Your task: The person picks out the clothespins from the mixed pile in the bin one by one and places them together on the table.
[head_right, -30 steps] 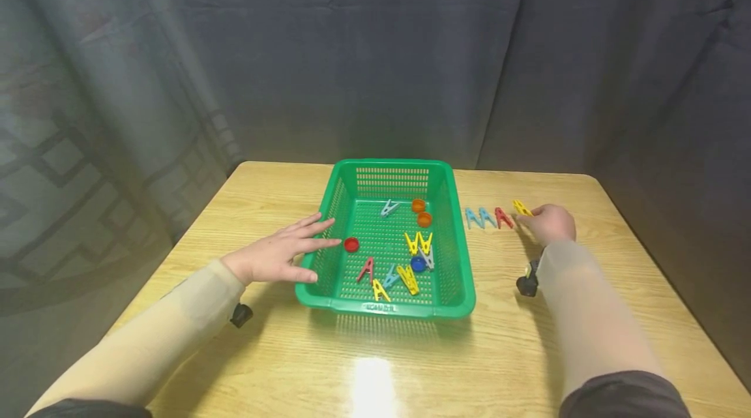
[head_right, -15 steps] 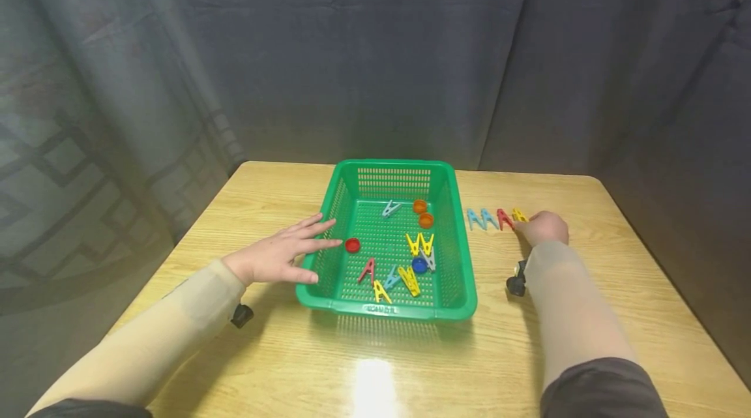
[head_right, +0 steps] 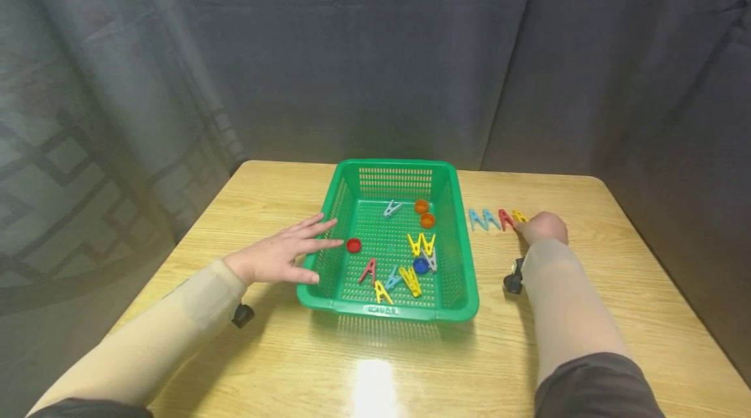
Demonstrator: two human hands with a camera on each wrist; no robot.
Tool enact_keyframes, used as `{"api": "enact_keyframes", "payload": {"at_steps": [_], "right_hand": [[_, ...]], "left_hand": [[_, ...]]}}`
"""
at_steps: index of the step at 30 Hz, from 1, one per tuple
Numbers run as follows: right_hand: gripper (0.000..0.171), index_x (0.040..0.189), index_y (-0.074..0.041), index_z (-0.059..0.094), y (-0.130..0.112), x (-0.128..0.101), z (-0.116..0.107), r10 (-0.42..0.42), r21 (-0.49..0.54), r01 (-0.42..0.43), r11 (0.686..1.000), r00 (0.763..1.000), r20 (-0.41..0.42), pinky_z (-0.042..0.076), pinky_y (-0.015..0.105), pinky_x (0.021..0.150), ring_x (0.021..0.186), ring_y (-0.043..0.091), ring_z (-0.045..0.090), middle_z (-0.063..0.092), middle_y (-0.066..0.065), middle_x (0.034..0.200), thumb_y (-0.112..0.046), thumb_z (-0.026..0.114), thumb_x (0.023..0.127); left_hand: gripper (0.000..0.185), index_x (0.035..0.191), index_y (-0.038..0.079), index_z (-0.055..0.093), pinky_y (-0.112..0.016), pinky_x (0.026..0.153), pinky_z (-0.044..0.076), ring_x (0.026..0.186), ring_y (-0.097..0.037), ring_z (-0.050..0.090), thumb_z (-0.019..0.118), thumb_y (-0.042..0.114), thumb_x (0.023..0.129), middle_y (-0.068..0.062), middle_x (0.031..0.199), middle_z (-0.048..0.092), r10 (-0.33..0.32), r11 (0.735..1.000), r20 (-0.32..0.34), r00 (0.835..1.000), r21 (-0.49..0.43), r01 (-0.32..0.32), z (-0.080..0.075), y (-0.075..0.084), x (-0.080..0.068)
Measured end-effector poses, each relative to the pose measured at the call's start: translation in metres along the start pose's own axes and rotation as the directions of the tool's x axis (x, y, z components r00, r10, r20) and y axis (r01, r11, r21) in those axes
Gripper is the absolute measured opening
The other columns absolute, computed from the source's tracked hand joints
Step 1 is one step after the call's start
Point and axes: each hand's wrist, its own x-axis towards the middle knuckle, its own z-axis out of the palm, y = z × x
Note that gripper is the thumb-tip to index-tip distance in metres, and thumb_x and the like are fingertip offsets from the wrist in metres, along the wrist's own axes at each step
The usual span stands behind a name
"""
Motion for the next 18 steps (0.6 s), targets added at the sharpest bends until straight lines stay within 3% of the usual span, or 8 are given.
{"api": "enact_keyframes", "payload": {"at_steps": [11, 18], "right_hand": [[0.055, 0.125, 0.010, 0.052, 0.0016, 0.0000, 0.0007, 0.031, 0.018, -0.031, 0.999, 1.000, 0.005, 0.041, 0.054, 0.093, 0.105, 0.043, 0.047, 0.049, 0.031, 0.125, -0.036, 0.057, 0.096], [0.060, 0.128, 0.011, 0.049, -0.0005, -0.0014, -0.0069, -0.019, -0.007, 0.019, 1.000, 1.000, 0.001, 0.040, 0.056, 0.096, 0.113, 0.048, 0.046, 0.047, 0.032, 0.130, -0.040, 0.053, 0.097]], "left_hand": [[0.070, 0.148, 0.031, 0.038, -0.051, 0.115, 0.010, 0.148, -0.023, -0.002, 0.059, 0.058, 0.087, 0.002, 0.161, 0.011, -0.004, 1.000, 0.003, 1.000, 0.003, 0.004, -0.0002, 0.0005, 0.0002], [0.070, 0.148, 0.030, 0.039, -0.052, 0.115, 0.010, 0.148, -0.024, -0.002, 0.061, 0.056, 0.087, 0.003, 0.161, 0.011, -0.005, 1.000, 0.002, 1.000, -0.010, 0.005, -0.0004, 0.0011, -0.0003]]}}
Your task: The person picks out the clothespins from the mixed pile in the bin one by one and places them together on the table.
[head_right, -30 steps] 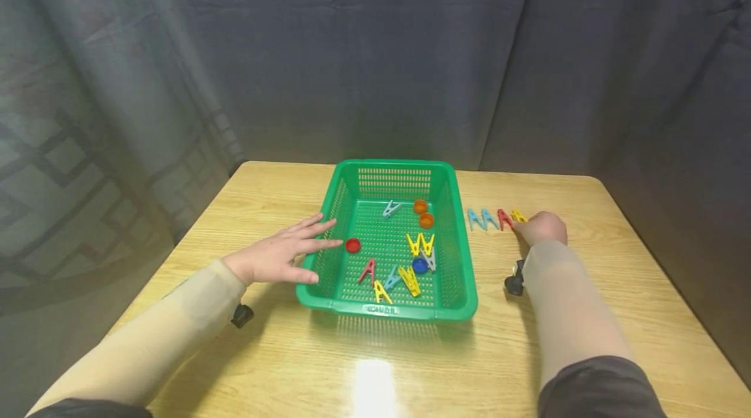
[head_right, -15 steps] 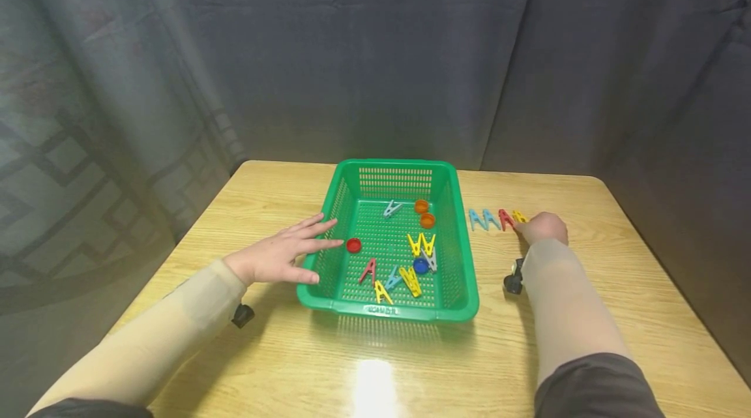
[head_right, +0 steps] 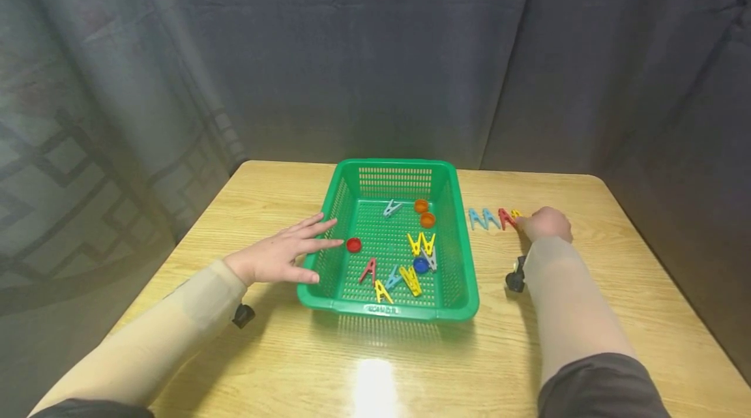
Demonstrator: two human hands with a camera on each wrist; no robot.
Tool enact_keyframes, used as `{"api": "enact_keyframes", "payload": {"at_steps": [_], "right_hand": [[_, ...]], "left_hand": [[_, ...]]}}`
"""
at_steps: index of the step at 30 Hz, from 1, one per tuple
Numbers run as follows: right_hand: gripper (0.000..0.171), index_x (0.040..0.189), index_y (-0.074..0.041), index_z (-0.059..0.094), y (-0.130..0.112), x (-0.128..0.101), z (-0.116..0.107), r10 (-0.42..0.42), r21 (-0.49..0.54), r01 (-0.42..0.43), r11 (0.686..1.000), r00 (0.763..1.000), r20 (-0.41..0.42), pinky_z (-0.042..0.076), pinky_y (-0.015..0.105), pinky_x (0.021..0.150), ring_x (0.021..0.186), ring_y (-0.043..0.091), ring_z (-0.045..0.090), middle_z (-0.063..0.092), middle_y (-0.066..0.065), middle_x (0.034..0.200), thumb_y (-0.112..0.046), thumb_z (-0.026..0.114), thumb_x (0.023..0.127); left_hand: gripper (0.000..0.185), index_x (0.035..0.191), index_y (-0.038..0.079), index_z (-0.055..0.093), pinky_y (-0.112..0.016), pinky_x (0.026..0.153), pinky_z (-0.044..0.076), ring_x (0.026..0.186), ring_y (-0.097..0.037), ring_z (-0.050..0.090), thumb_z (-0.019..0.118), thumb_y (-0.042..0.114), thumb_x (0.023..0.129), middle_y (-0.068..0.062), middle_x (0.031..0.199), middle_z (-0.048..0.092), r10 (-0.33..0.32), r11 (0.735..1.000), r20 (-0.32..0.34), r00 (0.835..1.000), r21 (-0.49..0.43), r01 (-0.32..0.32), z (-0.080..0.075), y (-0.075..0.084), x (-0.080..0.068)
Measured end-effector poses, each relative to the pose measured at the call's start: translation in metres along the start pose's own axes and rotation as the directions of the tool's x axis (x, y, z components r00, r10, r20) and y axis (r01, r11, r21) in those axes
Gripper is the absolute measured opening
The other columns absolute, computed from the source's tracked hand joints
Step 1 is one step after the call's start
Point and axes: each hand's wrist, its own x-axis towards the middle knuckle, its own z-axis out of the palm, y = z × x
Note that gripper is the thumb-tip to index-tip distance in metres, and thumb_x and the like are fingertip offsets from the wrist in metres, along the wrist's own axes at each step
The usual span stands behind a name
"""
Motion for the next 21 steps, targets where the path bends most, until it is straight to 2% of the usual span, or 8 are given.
{"api": "enact_keyframes", "payload": {"at_steps": [8, 14, 21], "right_hand": [[0.063, 0.133, 0.010, 0.046, -0.004, -0.001, -0.009, -0.041, -0.004, 0.041, 0.999, 0.999, 0.008, 0.039, 0.058, 0.098, 0.120, 0.051, 0.041, 0.042, 0.033, 0.136, -0.042, 0.049, 0.098], [0.065, 0.132, 0.010, 0.047, -0.008, 0.001, -0.012, -0.093, -0.002, 0.093, 0.996, 0.996, -0.004, 0.038, 0.059, 0.098, 0.119, 0.051, 0.042, 0.043, 0.033, 0.135, -0.045, 0.051, 0.096], [0.066, 0.132, 0.010, 0.048, -0.025, -0.002, -0.018, -0.203, -0.010, 0.203, 0.979, 0.979, -0.011, 0.038, 0.061, 0.097, 0.117, 0.052, 0.043, 0.044, 0.034, 0.134, -0.047, 0.051, 0.097]], "left_hand": [[0.072, 0.149, 0.031, 0.038, -0.053, 0.115, 0.011, 0.147, -0.022, -0.003, 0.057, 0.061, 0.087, 0.001, 0.161, 0.011, 0.000, 1.000, 0.002, 1.000, 0.005, 0.000, -0.001, 0.000, -0.001], [0.072, 0.148, 0.029, 0.039, -0.055, 0.114, 0.013, 0.147, -0.026, 0.000, 0.056, 0.063, 0.087, -0.003, 0.161, 0.014, 0.020, 1.000, -0.011, 1.000, 0.007, -0.020, -0.002, 0.000, -0.001], [0.071, 0.148, 0.026, 0.041, -0.054, 0.114, 0.012, 0.147, -0.026, -0.001, 0.060, 0.058, 0.087, -0.002, 0.161, 0.014, 0.011, 1.000, -0.003, 1.000, 0.007, -0.011, -0.002, 0.001, -0.001]]}}
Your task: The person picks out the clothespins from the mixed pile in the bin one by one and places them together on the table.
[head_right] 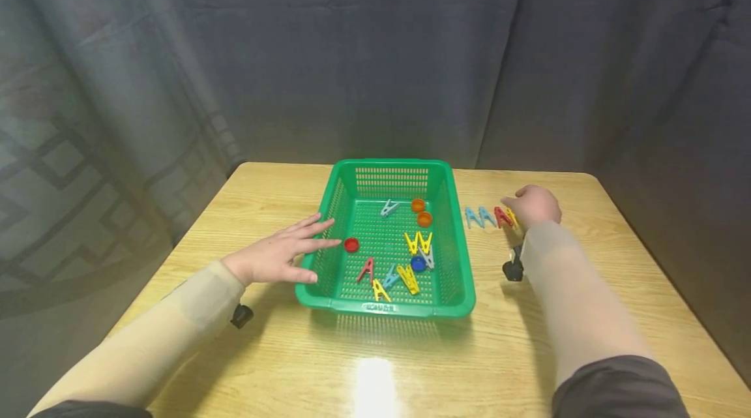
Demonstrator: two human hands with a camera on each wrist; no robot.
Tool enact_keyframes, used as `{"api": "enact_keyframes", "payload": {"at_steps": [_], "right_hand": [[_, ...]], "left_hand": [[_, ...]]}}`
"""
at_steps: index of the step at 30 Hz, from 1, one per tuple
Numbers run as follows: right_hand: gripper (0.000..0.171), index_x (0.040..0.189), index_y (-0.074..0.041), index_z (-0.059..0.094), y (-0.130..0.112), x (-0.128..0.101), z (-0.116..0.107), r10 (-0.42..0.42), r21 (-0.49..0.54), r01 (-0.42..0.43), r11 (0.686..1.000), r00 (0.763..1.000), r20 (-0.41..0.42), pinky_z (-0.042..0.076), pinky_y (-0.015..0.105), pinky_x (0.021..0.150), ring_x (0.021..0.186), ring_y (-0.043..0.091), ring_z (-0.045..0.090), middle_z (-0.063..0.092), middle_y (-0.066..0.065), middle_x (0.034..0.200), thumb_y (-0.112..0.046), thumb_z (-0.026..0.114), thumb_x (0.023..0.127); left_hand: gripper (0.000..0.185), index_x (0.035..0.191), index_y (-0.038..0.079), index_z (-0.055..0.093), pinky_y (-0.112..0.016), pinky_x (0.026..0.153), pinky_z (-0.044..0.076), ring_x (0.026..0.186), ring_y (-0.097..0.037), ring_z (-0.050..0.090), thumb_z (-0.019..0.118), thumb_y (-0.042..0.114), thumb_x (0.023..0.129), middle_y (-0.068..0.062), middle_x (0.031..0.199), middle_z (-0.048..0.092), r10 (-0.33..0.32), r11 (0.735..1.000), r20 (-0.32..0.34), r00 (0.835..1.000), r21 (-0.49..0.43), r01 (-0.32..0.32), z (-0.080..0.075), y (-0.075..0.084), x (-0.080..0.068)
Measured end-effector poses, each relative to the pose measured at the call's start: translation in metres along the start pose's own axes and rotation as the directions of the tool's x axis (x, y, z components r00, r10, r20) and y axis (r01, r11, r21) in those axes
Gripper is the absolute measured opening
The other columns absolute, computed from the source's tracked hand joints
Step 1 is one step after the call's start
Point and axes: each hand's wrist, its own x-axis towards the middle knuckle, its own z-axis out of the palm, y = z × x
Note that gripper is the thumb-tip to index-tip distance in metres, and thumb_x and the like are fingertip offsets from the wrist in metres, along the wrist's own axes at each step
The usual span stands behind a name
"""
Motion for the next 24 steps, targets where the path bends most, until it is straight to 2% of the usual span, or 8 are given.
{"api": "enact_keyframes", "payload": {"at_steps": [8, 18, 24], "right_hand": [[0.062, 0.129, 0.009, 0.050, -0.027, -0.002, -0.006, -0.142, -0.020, 0.142, 0.990, 0.990, -0.014, 0.042, 0.058, 0.091, 0.110, 0.048, 0.049, 0.050, 0.032, 0.127, -0.043, 0.054, 0.097], [0.067, 0.131, 0.005, 0.050, -0.055, -0.008, -0.015, -0.242, 0.022, 0.242, 0.970, 0.970, -0.019, 0.043, 0.057, 0.089, 0.108, 0.044, 0.051, 0.052, 0.029, 0.126, -0.050, 0.055, 0.094], [0.062, 0.129, 0.003, 0.054, -0.086, -0.019, -0.018, -0.294, 0.063, 0.295, 0.953, 0.955, -0.032, 0.045, 0.055, 0.088, 0.108, 0.041, 0.052, 0.054, 0.025, 0.125, -0.047, 0.060, 0.093]], "left_hand": [[0.071, 0.148, 0.025, 0.041, -0.053, 0.115, 0.011, 0.147, -0.026, -0.002, 0.060, 0.057, 0.087, -0.003, 0.161, 0.014, -0.008, 1.000, 0.009, 1.000, -0.001, 0.008, -0.001, 0.000, 0.001], [0.071, 0.148, 0.027, 0.041, -0.052, 0.115, 0.010, 0.147, -0.025, -0.002, 0.058, 0.060, 0.087, -0.002, 0.161, 0.014, -0.007, 1.000, 0.009, 1.000, 0.000, 0.007, 0.000, -0.001, 0.001], [0.070, 0.147, 0.027, 0.041, -0.053, 0.115, 0.010, 0.147, -0.025, -0.002, 0.061, 0.056, 0.087, 0.000, 0.161, 0.013, -0.010, 1.000, 0.001, 1.000, -0.006, 0.010, 0.000, 0.000, 0.001]]}}
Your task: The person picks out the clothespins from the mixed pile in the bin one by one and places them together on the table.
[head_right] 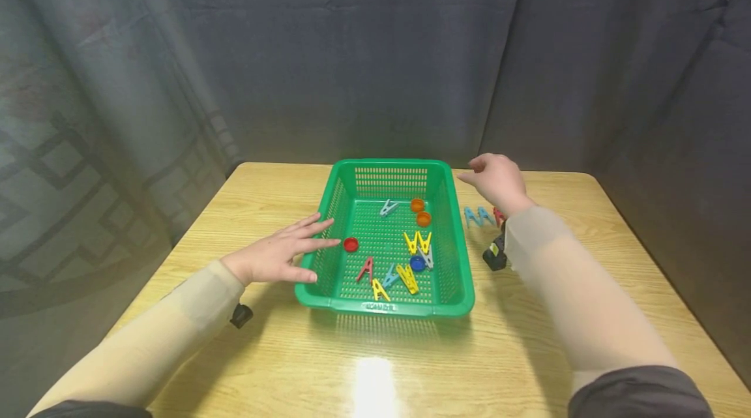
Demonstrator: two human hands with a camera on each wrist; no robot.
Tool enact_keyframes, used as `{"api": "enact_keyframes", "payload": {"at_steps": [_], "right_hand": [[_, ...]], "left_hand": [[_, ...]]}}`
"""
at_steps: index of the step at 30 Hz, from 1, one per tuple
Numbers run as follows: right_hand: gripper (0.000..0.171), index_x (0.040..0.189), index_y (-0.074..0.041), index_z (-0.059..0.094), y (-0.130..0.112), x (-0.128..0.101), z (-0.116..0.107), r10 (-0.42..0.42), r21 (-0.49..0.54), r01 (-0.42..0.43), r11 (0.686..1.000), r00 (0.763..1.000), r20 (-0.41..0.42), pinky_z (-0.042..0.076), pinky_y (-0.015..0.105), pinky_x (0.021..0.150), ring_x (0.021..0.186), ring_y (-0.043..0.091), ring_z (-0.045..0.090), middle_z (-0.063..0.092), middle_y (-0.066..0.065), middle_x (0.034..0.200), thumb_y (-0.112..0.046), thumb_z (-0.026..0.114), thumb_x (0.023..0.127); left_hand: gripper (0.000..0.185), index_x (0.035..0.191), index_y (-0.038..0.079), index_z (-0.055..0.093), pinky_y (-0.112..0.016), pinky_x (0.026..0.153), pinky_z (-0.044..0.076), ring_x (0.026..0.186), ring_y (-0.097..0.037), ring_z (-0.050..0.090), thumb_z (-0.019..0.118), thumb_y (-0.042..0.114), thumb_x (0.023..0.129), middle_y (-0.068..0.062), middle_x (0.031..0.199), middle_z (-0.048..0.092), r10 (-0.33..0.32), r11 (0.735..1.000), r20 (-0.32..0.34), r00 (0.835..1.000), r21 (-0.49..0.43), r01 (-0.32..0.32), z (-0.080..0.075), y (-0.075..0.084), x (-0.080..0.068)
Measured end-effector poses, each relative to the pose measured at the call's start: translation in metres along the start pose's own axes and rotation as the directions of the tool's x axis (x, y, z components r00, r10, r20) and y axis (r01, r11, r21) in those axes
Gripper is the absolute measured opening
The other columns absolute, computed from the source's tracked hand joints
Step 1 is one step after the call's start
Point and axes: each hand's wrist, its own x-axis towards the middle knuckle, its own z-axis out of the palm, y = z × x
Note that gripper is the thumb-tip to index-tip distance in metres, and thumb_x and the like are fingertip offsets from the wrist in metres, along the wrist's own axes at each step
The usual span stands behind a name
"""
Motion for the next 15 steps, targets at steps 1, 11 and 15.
{"api": "enact_keyframes", "payload": {"at_steps": [1, 11, 15], "right_hand": [[0.060, 0.129, 0.002, 0.054, -0.007, -0.001, 0.001, -0.006, 0.013, 0.006, 1.000, 1.000, 0.000, 0.045, 0.054, 0.088, 0.108, 0.040, 0.053, 0.054, 0.024, 0.126, -0.046, 0.060, 0.092], [0.049, 0.126, -0.006, 0.061, -0.055, -0.004, 0.017, -0.131, 0.069, 0.128, 0.989, 0.991, 0.032, 0.043, 0.051, 0.091, 0.110, 0.032, 0.051, 0.057, 0.016, 0.125, -0.040, 0.065, 0.091], [0.045, 0.124, -0.007, 0.063, -0.071, -0.004, 0.029, -0.172, 0.105, 0.166, 0.980, 0.984, 0.051, 0.043, 0.049, 0.092, 0.108, 0.030, 0.052, 0.058, 0.013, 0.123, -0.036, 0.067, 0.090]], "left_hand": [[0.070, 0.147, 0.027, 0.042, -0.053, 0.115, 0.010, 0.147, -0.025, -0.002, 0.062, 0.055, 0.087, 0.001, 0.161, 0.013, 0.000, 1.000, -0.002, 1.000, -0.002, 0.000, 0.000, 0.000, 0.000], [0.070, 0.148, 0.028, 0.041, -0.054, 0.114, 0.011, 0.147, -0.027, -0.001, 0.061, 0.056, 0.087, -0.004, 0.161, 0.015, 0.009, 1.000, -0.003, 1.000, 0.013, -0.009, 0.000, 0.000, 0.000], [0.070, 0.148, 0.027, 0.041, -0.054, 0.115, 0.011, 0.147, -0.027, -0.001, 0.061, 0.055, 0.087, -0.005, 0.161, 0.015, 0.010, 1.000, -0.003, 1.000, 0.013, -0.010, 0.000, 0.000, 0.000]]}}
